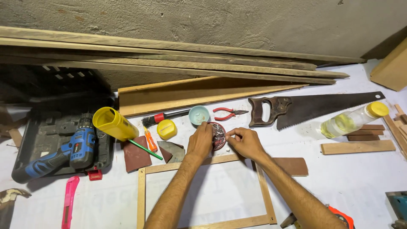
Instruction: The person assembles a rectangular wooden frame on a workbench. They position a thin wooden strip across the frame, measure the frame and strip with a tape measure, sand a small wood piece with sandpaper, pick nails from a tin, and hammer nails into the frame joints.
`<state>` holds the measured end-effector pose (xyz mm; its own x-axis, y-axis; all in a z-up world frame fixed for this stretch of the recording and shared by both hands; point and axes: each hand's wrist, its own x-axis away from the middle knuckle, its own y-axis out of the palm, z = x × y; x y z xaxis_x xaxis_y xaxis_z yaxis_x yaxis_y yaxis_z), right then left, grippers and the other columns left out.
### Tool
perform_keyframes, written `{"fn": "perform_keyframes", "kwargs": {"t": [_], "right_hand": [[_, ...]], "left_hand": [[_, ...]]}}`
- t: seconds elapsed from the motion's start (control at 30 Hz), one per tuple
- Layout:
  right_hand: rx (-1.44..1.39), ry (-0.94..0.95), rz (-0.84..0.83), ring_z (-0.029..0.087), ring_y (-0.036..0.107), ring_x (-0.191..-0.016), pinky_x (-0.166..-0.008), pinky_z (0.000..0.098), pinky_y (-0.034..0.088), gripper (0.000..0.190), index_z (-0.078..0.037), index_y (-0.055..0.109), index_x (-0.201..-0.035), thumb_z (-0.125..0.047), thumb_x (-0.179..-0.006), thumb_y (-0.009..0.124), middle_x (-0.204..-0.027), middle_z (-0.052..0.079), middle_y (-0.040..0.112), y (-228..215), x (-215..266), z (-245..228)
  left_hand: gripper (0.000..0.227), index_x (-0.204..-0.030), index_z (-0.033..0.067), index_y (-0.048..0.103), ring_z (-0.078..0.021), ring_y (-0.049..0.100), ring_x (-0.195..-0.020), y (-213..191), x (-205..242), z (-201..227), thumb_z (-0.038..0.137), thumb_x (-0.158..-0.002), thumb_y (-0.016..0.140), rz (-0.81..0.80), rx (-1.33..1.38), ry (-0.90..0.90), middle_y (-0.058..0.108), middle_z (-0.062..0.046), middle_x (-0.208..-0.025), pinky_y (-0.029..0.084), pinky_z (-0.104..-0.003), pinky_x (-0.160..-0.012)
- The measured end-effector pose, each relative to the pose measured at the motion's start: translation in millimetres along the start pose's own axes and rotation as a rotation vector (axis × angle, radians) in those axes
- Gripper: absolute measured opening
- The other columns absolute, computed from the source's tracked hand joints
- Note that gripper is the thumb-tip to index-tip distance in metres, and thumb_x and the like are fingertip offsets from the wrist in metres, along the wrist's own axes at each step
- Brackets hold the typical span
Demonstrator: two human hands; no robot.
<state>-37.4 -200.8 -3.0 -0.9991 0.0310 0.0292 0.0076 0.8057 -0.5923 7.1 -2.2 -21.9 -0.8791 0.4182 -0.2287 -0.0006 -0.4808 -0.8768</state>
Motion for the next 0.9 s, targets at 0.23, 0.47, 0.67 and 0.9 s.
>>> {"fn": "perform_keyframes", "kwargs": {"t": [0.23, 0.47, 0.67, 0.9], "right_hand": [[0.002, 0.055, -0.039, 0.009, 0.049, -0.055, -0.05, 0.0293, 0.042, 0.02, -0.013, 0.084, -0.099, -0.027, -0.086, 0.077, -0.062, 0.001, 0.059, 2, -2, -16], [0.069, -0.06, -0.05, 0.011, 0.053, -0.059, -0.055, 0.0307, 0.045, 0.019, -0.012, 0.082, -0.101, -0.021, -0.084, 0.079, -0.07, 0.001, 0.061, 7, -4, -24], [0.148, -0.14, -0.026, 0.013, 0.056, -0.061, -0.059, 0.0323, 0.047, 0.019, -0.011, 0.082, -0.101, -0.019, -0.084, 0.079, -0.071, 0.002, 0.06, 11, -4, -32], [0.014, -0.206, 0.019, 0.015, 0.058, -0.065, -0.059, 0.0323, 0.048, 0.027, -0.014, 0.08, -0.111, -0.022, -0.086, 0.078, -0.073, 0.004, 0.061, 12, 2, -42]], "left_hand": [[0.007, -0.099, -0.0016, 0.059, -0.0371, 0.067, -0.088, -5, 12, -9, 0.004, -0.097, 0.063, 0.211, 0.463, 0.01, 0.068, -0.019, -0.093, 0.054, -0.046, -0.077], [0.014, -0.104, 0.0007, 0.064, -0.0159, 0.069, -0.071, -35, 21, -3, 0.01, -0.094, 0.068, 0.117, 0.665, -0.305, 0.074, -0.011, -0.085, 0.056, -0.032, -0.063], [0.018, -0.105, 0.0014, 0.064, -0.0108, 0.062, -0.062, -32, 28, -13, 0.01, -0.091, 0.073, 0.126, 0.624, -0.304, 0.074, -0.007, -0.086, 0.053, -0.029, -0.058], [0.022, -0.107, 0.002, 0.063, -0.0077, 0.057, -0.057, -35, 32, -11, 0.009, -0.09, 0.074, 0.097, 0.656, -0.284, 0.074, -0.006, -0.087, 0.051, -0.026, -0.055]]}}
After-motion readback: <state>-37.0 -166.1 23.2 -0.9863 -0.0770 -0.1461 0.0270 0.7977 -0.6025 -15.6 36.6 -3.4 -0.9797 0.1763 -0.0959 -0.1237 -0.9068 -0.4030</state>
